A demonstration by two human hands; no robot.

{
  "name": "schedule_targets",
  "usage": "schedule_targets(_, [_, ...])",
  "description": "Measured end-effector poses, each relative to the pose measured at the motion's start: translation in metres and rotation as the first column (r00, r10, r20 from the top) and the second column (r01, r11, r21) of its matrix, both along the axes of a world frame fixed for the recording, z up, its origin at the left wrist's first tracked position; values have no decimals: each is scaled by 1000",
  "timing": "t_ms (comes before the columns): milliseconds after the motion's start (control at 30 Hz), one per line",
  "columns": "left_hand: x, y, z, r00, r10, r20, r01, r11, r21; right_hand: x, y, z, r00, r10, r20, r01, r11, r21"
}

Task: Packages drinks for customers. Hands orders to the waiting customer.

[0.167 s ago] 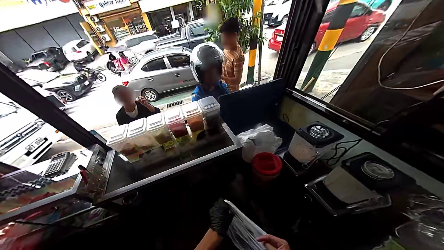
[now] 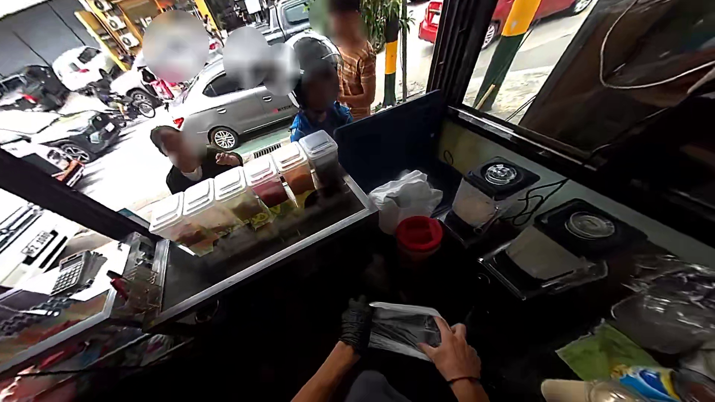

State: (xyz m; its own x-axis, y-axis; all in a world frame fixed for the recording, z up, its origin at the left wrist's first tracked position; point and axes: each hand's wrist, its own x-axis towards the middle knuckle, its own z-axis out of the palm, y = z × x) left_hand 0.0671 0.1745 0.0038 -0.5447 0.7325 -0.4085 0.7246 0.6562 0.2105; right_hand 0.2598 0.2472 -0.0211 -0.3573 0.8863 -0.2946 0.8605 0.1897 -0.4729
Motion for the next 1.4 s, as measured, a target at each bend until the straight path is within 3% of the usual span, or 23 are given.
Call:
schedule_targets(100, [3, -2, 7, 999, -30, -21, 28, 996, -82, -8, 12, -4, 982, -36, 188, 68, 984, -166])
schedule_targets(200, [4, 17, 12, 994, -76, -82, 59, 980, -189, 8, 34, -11, 984, -2, 179, 63, 940, -336])
schedule_targets(267, [1, 20, 5, 985, -139, -106, 109, 962, -252, 26, 39, -26, 999, -18, -44, -1, 924, -384])
schedule_targets(333, [1, 21, 1, 976, -209, -59, 183, 939, -292, 49, 34, -40, 913, -155, -377, -38, 889, -457])
schedule_targets(400, [1, 26, -3, 965, -260, 24, 257, 933, -250, 69, 22, -42, 861, -234, -451, -17, 875, -484])
schedule_targets(467, [4, 30, -12, 956, -269, 119, 282, 952, -120, 73, 7, -43, 937, -149, -317, -2, 903, -429])
schedule_targets(567, [24, 35, -25, 961, -271, 47, 271, 963, 2, 62, -14, -46, 978, -104, -178, 49, 957, -287])
schedule_targets(700, [35, 44, -34, 915, -398, -70, 383, 909, -161, 68, -19, -25, 982, -185, 46, 191, 962, -195])
schedule_targets(833, [70, 54, -22, 865, -498, -67, 469, 847, -250, 72, -13, -14, 875, -406, 262, 471, 838, -274])
schedule_targets(900, [81, 61, -17, 845, -528, -84, 486, 824, -290, 88, -13, -25, 831, -540, 136, 556, 813, -170])
schedule_targets(967, [86, 66, -16, 852, -514, -97, 472, 836, -280, 116, -22, -52, 775, -561, -290, 561, 823, -93])
schedule_targets(1000, [87, 68, -16, 856, -508, -100, 465, 840, -280, 132, -29, -65, 673, -524, -522, 533, 833, -149])
schedule_targets(1067, [86, 72, -20, 824, -554, -114, 490, 800, -346, 158, -47, -75, 405, -537, -740, 468, 817, -337])
schedule_targets(1133, [87, 75, -24, 788, -606, -107, 527, 755, -391, 174, -61, -77, 241, -677, -696, 642, 649, -409])
schedule_targets(1200, [90, 78, -27, 758, -646, -88, 576, 727, -373, 185, -56, -79, 224, -778, -587, 855, 446, -265])
schedule_targets(1267, [99, 86, -25, 712, -701, -30, 647, 673, -358, 193, -33, -88, 275, -765, -583, 909, 405, -102])
schedule_targets(1400, [141, 121, 0, 517, -849, 107, 816, 452, -359, 198, 17, -98, 308, -668, -678, 893, 449, -37])
